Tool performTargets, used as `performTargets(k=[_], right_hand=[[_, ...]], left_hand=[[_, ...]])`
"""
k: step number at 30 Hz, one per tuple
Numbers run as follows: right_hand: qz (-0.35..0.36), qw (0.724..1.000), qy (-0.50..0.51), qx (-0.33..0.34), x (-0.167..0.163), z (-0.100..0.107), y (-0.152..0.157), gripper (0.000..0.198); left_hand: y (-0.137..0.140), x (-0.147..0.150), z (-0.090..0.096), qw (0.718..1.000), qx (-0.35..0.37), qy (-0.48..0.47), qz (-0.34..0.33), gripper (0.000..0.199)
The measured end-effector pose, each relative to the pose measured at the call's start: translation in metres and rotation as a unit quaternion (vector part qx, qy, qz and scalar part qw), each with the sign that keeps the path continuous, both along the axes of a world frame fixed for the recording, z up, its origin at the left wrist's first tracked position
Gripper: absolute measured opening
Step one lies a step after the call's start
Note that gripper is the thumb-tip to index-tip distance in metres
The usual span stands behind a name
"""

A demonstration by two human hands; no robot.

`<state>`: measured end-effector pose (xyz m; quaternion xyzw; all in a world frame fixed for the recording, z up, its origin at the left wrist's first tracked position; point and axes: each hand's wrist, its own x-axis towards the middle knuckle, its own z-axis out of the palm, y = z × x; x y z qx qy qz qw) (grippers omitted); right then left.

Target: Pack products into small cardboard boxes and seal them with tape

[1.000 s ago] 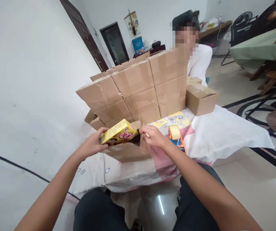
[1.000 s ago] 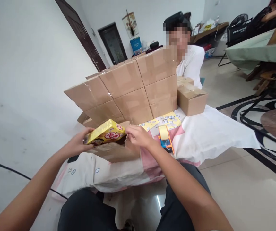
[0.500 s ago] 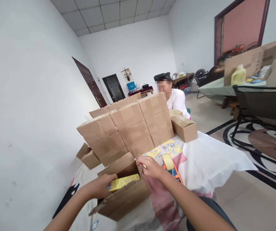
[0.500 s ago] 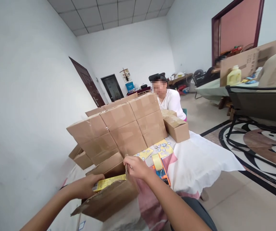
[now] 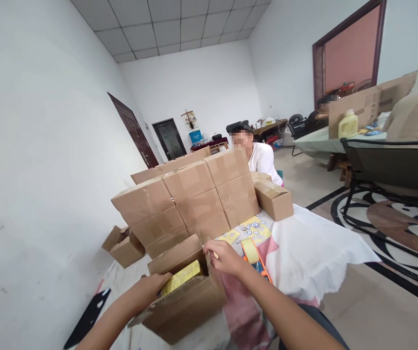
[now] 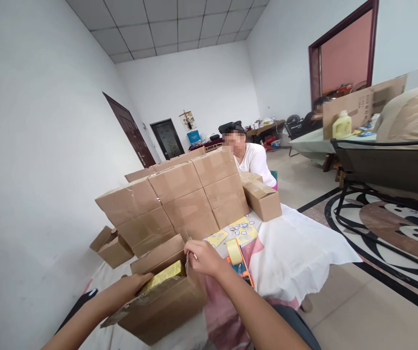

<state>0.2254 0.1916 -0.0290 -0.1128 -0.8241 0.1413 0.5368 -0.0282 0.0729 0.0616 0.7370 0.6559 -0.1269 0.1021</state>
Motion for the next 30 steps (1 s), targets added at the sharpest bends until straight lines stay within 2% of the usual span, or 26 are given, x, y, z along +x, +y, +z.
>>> performTargets(k=[2, 4, 5, 7, 9, 11, 13, 16, 18, 21, 23, 26, 30], right_hand=[[-0.003, 1.0, -0.005, 0.001, 0.002, 0.001, 0.0, 0.029], [-0.007, 1.0, -0.011, 0.0, 0.005, 0.001, 0.0, 0.03], [-0.009, 1.0, -0.014, -0.001, 0.006, 0.001, 0.001, 0.03], [-0.013, 1.0, -0.02, -0.004, 0.007, 0.001, 0.002, 0.029], [-0.017, 1.0, -0.024, -0.01, 0.008, 0.0, 0.002, 0.029], [-0.018, 0.999, -0.026, -0.017, 0.009, -0.002, 0.002, 0.03], [-0.011, 0.999, -0.025, -0.024, 0.011, -0.003, -0.001, 0.031], [0.005, 0.999, -0.038, -0.038, 0.016, -0.001, -0.008, 0.03], [0.011, 0.997, -0.066, -0.049, 0.02, 0.002, -0.014, 0.032], [0.018, 0.993, -0.102, -0.065, 0.024, 0.009, -0.022, 0.035], [0.026, 0.99, -0.116, -0.075, 0.023, 0.012, -0.026, 0.036], [0.048, 0.986, -0.113, -0.109, 0.014, 0.009, -0.03, 0.037], [0.07, 0.972, 0.0, -0.224, 0.0, -0.009, -0.033, 0.035]], left_hand=[[-0.008, -0.008, 0.0, 0.998, 0.046, -0.038, -0.024, 0.043], [-0.02, -0.023, -0.006, 0.982, 0.161, -0.096, -0.005, 0.046], [-0.026, -0.032, -0.014, 0.963, 0.234, -0.127, 0.034, 0.05], [-0.038, -0.05, -0.039, 0.896, 0.367, -0.201, 0.147, 0.057], [-0.045, -0.062, -0.076, 0.814, 0.438, -0.293, 0.243, 0.057], [-0.045, -0.066, -0.116, 0.748, 0.465, -0.385, 0.274, 0.06], [-0.041, -0.065, -0.15, 0.72, 0.459, -0.454, 0.255, 0.063], [-0.036, -0.06, -0.174, 0.713, 0.461, -0.499, 0.171, 0.065], [-0.038, -0.058, -0.175, 0.723, 0.468, -0.496, 0.112, 0.067], [-0.045, -0.053, -0.164, 0.761, 0.448, -0.465, 0.067, 0.069], [-0.049, -0.048, -0.157, 0.774, 0.435, -0.454, 0.076, 0.064], [-0.051, -0.039, -0.151, 0.762, 0.425, -0.475, 0.116, 0.051], [-0.052, -0.035, -0.155, 0.742, 0.406, -0.509, 0.161, 0.054]])
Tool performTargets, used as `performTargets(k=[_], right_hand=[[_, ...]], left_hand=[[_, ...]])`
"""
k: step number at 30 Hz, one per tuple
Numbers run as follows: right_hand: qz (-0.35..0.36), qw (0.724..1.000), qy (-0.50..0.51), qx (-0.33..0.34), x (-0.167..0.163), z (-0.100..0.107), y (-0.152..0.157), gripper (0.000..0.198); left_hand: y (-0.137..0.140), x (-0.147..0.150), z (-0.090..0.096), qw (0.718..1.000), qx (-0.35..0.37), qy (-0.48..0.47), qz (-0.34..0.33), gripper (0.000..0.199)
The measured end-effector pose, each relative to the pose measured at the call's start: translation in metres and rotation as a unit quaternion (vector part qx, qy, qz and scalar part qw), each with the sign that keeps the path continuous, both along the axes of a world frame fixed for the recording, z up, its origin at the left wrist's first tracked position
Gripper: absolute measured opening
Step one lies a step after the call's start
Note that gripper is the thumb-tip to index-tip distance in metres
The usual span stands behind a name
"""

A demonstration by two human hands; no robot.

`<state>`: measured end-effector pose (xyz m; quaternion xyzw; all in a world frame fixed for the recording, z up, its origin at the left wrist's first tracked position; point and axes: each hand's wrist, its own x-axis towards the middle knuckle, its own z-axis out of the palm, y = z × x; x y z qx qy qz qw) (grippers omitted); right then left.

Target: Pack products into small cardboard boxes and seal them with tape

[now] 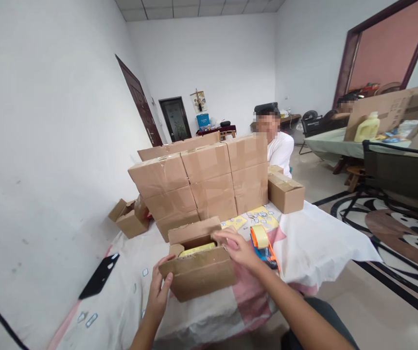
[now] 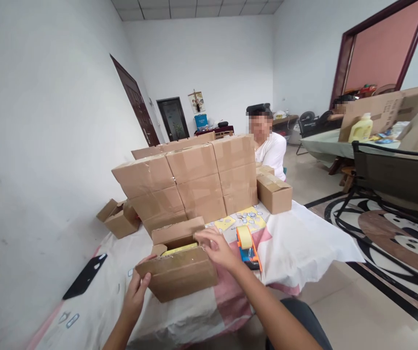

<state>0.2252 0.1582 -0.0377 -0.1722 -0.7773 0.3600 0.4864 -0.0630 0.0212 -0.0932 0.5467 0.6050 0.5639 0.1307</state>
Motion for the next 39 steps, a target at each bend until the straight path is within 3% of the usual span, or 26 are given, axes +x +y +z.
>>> performTargets(k=[6, 10, 12, 15, 18, 21, 24, 26, 29, 31, 33, 36, 39], right_hand=[[-0.049, 0.989, 0.025, -0.135, 0.003, -0.024, 0.008, 0.073], [0.037, 0.96, 0.033, -0.277, 0.004, -0.037, 0.014, 0.071], [0.062, 0.953, 0.043, -0.292, 0.001, -0.038, 0.016, 0.069], [0.043, 0.972, 0.057, -0.223, -0.002, -0.033, 0.017, 0.048], [0.033, 0.994, 0.014, -0.106, 0.0, -0.027, 0.019, 0.039], [0.009, 0.998, -0.05, -0.025, 0.003, -0.023, 0.016, 0.042], [-0.041, 0.992, -0.115, 0.025, 0.01, -0.017, 0.008, 0.039], [-0.111, 0.978, -0.16, 0.073, 0.023, -0.012, 0.005, 0.031], [-0.32, 0.926, -0.157, 0.126, 0.059, -0.009, 0.012, 0.028], [-0.456, 0.879, -0.111, 0.088, 0.091, -0.015, 0.024, 0.037], [-0.488, 0.87, -0.069, -0.03, 0.123, -0.027, 0.036, 0.045], [-0.365, 0.907, -0.055, -0.204, 0.155, -0.051, 0.043, 0.038], [-0.247, 0.937, -0.072, -0.237, 0.161, -0.068, 0.037, 0.024]], left_hand=[[0.004, 0.008, -0.003, 0.993, -0.004, -0.115, 0.006, 0.063], [0.016, 0.005, 0.005, 0.994, -0.015, -0.104, -0.007, 0.079], [0.022, -0.001, 0.005, 0.997, -0.02, -0.072, -0.017, 0.085], [0.025, -0.012, 0.003, 0.999, -0.014, 0.001, -0.032, 0.079], [0.018, -0.018, 0.007, 0.983, -0.013, 0.183, -0.028, 0.051], [0.008, -0.011, 0.021, 0.919, -0.015, 0.395, 0.002, 0.04], [0.003, 0.006, 0.039, 0.862, -0.008, 0.507, 0.01, 0.045], [0.005, 0.019, 0.045, 0.851, -0.012, 0.525, 0.009, 0.057], [0.013, 0.032, 0.048, 0.861, -0.051, 0.506, 0.017, 0.063], [0.019, 0.037, 0.05, 0.868, -0.086, 0.489, 0.013, 0.062], [0.025, 0.041, 0.053, 0.871, -0.112, 0.479, 0.01, 0.06], [0.029, 0.05, 0.056, 0.871, -0.13, 0.474, 0.028, 0.057], [0.03, 0.059, 0.056, 0.871, -0.122, 0.474, 0.038, 0.054]])
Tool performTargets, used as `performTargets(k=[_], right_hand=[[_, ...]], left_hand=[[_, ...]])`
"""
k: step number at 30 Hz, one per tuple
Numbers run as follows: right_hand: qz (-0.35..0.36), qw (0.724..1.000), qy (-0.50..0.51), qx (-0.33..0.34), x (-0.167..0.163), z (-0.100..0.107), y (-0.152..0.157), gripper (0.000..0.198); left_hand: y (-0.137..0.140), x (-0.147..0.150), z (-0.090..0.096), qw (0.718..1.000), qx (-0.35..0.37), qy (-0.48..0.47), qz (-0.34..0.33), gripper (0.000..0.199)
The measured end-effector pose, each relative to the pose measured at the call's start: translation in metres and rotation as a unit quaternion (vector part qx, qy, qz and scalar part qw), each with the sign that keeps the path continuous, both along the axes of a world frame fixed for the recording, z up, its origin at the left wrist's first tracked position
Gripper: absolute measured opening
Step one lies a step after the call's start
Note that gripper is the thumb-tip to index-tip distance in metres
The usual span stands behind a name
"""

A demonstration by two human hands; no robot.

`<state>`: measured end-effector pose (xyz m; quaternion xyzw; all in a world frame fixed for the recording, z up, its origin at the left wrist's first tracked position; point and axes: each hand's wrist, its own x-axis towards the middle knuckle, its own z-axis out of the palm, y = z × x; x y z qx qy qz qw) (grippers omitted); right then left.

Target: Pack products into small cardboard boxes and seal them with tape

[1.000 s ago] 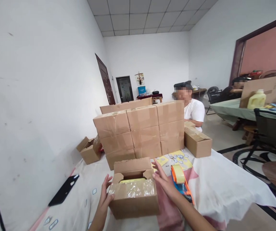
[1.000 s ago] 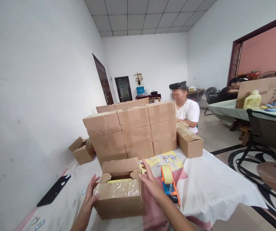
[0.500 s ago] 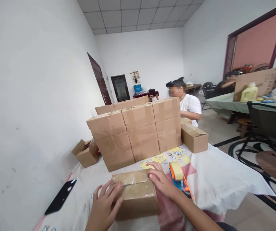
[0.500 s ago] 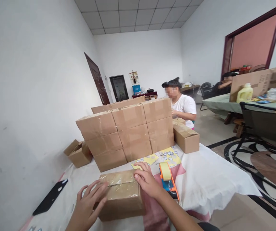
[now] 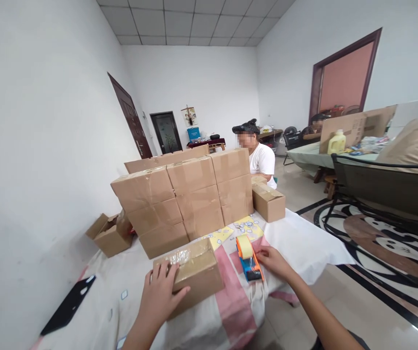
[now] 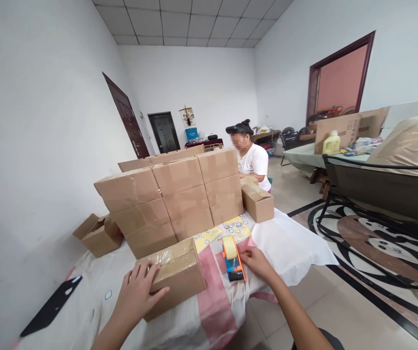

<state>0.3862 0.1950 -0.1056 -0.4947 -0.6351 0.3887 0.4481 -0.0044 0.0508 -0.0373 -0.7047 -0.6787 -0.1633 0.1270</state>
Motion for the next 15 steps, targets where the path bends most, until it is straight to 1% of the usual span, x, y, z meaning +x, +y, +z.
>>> performTargets(k=[2, 6, 8, 11, 13, 15], right_hand=[[0.03, 0.999, 0.021, 0.012, -0.006, -0.003, -0.005, 0.025], [0.023, 0.997, 0.068, 0.035, -0.026, -0.001, -0.007, 0.035], [0.039, 0.996, 0.075, 0.029, -0.038, 0.0, -0.005, 0.04], [0.061, 0.995, 0.076, 0.026, -0.054, 0.0, -0.003, 0.044], [0.065, 0.994, 0.079, 0.038, -0.064, 0.002, -0.005, 0.046], [0.068, 0.992, 0.088, 0.057, -0.074, 0.007, -0.009, 0.047]], left_hand=[[0.0, 0.001, 0.0, 1.0, 0.004, -0.007, -0.02, 0.05], [0.001, -0.005, 0.003, 0.998, 0.006, -0.025, -0.051, 0.048], [0.003, -0.008, 0.006, 0.999, 0.007, -0.018, -0.048, 0.046], [0.004, -0.008, 0.01, 1.0, 0.007, 0.002, -0.026, 0.044], [0.002, -0.001, 0.013, 1.0, 0.011, 0.01, -0.012, 0.043], [-0.004, 0.012, 0.015, 1.0, 0.024, 0.013, -0.004, 0.045]])
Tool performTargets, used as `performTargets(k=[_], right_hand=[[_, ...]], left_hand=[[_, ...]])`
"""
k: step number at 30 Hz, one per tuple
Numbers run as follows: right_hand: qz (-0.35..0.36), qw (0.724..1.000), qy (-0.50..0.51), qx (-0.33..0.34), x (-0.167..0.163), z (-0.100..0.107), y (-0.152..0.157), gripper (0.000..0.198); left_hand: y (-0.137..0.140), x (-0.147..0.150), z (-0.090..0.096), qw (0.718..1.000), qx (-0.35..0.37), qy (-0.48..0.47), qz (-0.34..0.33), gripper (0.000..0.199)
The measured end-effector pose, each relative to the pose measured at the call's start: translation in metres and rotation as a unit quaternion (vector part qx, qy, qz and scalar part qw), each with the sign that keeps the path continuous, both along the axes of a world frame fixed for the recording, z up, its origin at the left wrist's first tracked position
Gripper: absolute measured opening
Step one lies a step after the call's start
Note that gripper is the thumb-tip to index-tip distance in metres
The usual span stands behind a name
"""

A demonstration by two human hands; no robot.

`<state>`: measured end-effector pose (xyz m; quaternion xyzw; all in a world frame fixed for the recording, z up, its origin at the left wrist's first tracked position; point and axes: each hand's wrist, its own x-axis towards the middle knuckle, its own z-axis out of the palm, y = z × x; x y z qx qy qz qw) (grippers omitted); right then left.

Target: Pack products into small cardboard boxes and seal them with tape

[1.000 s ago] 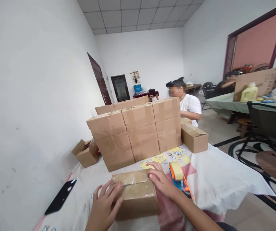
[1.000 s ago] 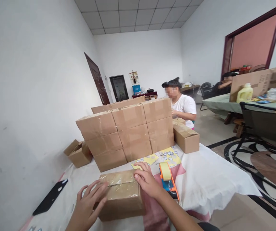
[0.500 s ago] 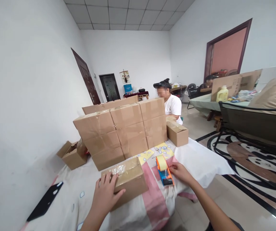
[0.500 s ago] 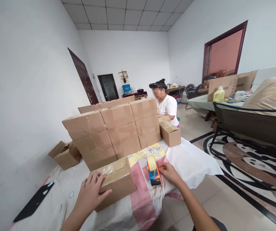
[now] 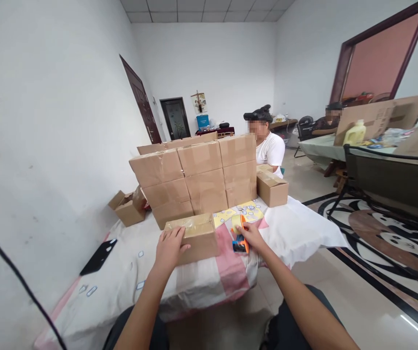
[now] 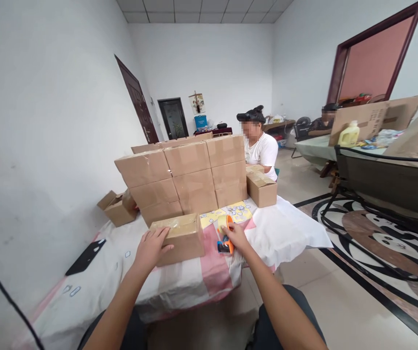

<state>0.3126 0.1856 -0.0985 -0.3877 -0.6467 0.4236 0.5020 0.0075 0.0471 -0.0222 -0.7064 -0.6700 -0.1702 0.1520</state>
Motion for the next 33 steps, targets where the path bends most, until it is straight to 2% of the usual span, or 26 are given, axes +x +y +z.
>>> performTargets(k=[2, 4, 6, 9, 12, 14, 19, 21, 23, 25, 28, 30, 33], right_hand=[[0.002, 1.0, 0.015, 0.023, -0.01, 0.01, -0.007, 0.046], [0.005, 0.999, 0.034, 0.043, -0.021, 0.024, -0.015, 0.044], [0.011, 0.997, 0.057, 0.056, -0.031, 0.039, -0.024, 0.043], [0.034, 0.993, 0.094, 0.063, -0.042, 0.057, -0.038, 0.044], [0.068, 0.99, 0.114, 0.054, -0.045, 0.065, -0.053, 0.049], [0.095, 0.986, 0.131, 0.029, -0.041, 0.065, -0.061, 0.051], [0.149, 0.976, 0.153, -0.046, -0.023, 0.05, -0.071, 0.063], [0.134, 0.978, 0.143, -0.064, -0.017, 0.039, -0.069, 0.066], [0.082, 0.982, 0.148, -0.08, -0.014, 0.027, -0.064, 0.07], [0.007, 0.984, 0.157, -0.086, -0.013, 0.017, -0.058, 0.074], [-0.067, 0.982, 0.165, -0.057, -0.011, 0.014, -0.051, 0.076], [-0.085, 0.982, 0.168, -0.025, -0.01, 0.017, -0.049, 0.074], [-0.089, 0.983, 0.161, 0.011, -0.012, 0.024, -0.051, 0.068]], left_hand=[[-0.006, 0.02, 0.002, 0.999, 0.037, -0.005, -0.016, 0.041], [-0.011, 0.046, 0.004, 0.994, 0.089, -0.032, -0.06, 0.033], [-0.01, 0.072, 0.006, 0.982, 0.134, -0.09, -0.103, 0.029], [0.0, 0.099, 0.01, 0.956, 0.152, -0.21, -0.135, 0.033], [0.017, 0.103, 0.016, 0.931, 0.12, -0.29, -0.188, 0.052], [0.028, 0.099, 0.021, 0.917, 0.069, -0.314, -0.237, 0.063], [0.045, 0.1, 0.03, 0.874, -0.054, -0.368, -0.314, 0.059], [0.044, 0.109, 0.027, 0.874, -0.085, -0.357, -0.318, 0.06], [0.037, 0.121, 0.018, 0.883, -0.076, -0.355, -0.297, 0.056], [0.024, 0.134, 0.003, 0.89, -0.003, -0.392, -0.234, 0.043], [0.007, 0.151, -0.019, 0.879, 0.09, -0.447, -0.142, 0.029], [0.001, 0.157, -0.026, 0.869, 0.08, -0.472, -0.129, 0.03], [0.002, 0.16, -0.024, 0.846, 0.042, -0.513, -0.14, 0.037]])
